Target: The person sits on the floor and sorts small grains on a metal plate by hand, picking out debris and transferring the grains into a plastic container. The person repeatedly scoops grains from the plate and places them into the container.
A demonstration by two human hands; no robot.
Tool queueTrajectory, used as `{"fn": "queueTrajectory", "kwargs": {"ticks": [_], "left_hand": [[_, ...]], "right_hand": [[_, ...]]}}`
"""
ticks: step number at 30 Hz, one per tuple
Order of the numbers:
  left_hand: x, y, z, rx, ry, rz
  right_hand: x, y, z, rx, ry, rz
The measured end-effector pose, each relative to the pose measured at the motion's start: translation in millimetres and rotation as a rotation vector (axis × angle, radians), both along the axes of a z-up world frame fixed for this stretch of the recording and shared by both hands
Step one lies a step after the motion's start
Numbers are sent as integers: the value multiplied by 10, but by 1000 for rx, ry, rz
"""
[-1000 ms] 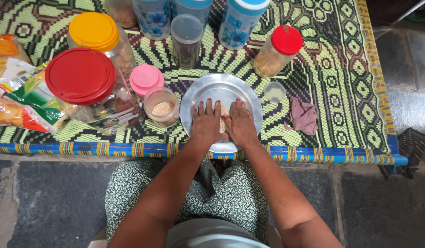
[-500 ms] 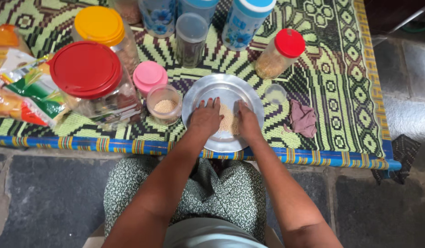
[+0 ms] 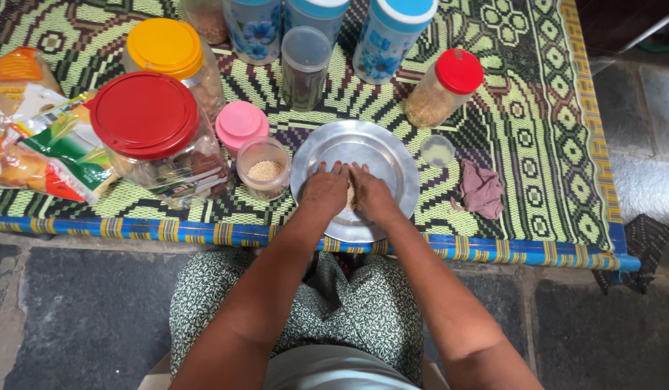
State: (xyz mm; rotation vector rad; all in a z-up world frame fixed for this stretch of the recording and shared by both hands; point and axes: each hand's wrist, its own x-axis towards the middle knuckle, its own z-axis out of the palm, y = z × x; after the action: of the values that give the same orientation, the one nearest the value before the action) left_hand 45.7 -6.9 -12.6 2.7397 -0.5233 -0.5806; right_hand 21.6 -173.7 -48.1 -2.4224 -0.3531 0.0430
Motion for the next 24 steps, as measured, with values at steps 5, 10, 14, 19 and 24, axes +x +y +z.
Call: {"fn": "queueTrajectory", "kwargs": {"ticks": [5, 10, 14, 19, 24], "left_hand": [[-8, 14, 20, -32, 18, 13], [-11, 8, 107, -22, 60, 13], [-1, 10, 66, -11, 59, 17], [117, 143, -75, -164, -12, 22], [32, 389, 96, -225, -198, 65]], "right_hand": [[4, -301, 370, -17, 50, -118], [-223, -222, 823, -332, 258, -178], [-219, -131, 616, -172, 235, -190], [-265, -147, 393, -97, 204, -261], [-349, -150, 318, -59, 208, -304]]}}
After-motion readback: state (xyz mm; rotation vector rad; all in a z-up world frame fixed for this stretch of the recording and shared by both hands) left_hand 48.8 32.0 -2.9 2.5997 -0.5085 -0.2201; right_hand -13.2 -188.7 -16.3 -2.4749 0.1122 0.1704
